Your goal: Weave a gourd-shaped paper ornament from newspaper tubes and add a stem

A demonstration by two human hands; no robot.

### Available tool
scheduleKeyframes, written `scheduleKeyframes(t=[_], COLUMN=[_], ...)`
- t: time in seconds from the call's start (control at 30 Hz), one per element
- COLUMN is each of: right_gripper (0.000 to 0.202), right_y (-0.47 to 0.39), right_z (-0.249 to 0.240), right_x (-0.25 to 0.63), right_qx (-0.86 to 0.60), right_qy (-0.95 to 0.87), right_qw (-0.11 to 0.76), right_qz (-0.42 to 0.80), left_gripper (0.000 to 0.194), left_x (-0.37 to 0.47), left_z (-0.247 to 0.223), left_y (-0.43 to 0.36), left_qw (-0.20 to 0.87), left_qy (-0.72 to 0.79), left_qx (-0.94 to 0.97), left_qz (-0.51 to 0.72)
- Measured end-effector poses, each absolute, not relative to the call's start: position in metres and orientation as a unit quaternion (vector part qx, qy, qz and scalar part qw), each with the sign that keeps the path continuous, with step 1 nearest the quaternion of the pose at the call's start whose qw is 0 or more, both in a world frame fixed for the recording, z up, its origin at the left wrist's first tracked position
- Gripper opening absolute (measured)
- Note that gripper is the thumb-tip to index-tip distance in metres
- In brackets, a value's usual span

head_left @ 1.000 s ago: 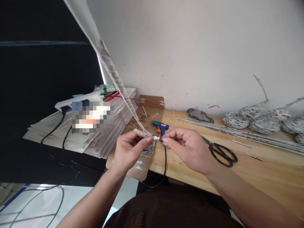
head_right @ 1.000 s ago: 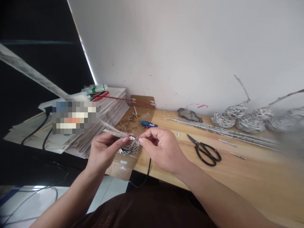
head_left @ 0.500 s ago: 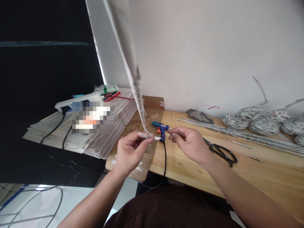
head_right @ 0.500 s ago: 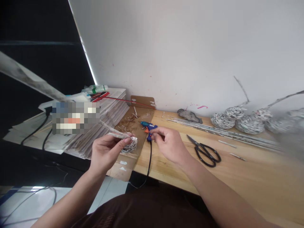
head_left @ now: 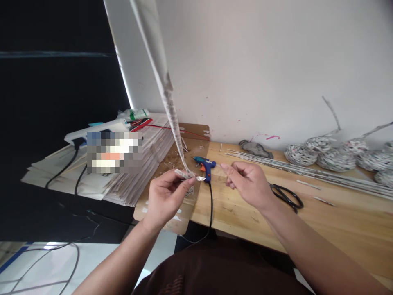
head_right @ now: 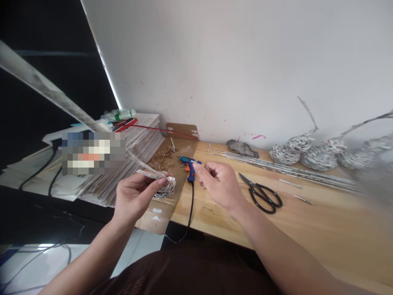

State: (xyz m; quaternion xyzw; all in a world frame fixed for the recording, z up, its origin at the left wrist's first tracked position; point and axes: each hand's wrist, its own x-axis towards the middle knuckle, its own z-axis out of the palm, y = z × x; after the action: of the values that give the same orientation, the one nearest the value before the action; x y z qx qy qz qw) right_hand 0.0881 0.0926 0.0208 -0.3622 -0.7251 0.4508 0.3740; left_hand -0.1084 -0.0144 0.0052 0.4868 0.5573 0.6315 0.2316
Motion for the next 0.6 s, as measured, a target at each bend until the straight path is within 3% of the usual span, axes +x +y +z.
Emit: scheduleKeyframes(t=[0.07,0.33,0.6], right_gripper=[0.012,0.009,0.010], right_y=[0.087,0.043,0.049], right_z=[0.025,0.051,0.031], right_x=[0.089,0.079,0.069], right_qx=[-0.347,-0.306,-0.337], right_qy=[-0.755,-0.784,-0.728], right_qw=[0.384,0.423,0.439], right_qz=[0.403,0.336,0.405], left_gripper=[0.011,0.014,0.010], left_x=[-0.108,-0.102,-0.094], left_z=[0.006,0.005,0.003], left_y=[-0.014,-0.014,-0.016], left_qw=[0.228,0.194,0.101], left_qy=[0.560,0.569,0.568], left_qx=[0.487,0.488,0.527], left_qz=[0.631,0.633,0.624])
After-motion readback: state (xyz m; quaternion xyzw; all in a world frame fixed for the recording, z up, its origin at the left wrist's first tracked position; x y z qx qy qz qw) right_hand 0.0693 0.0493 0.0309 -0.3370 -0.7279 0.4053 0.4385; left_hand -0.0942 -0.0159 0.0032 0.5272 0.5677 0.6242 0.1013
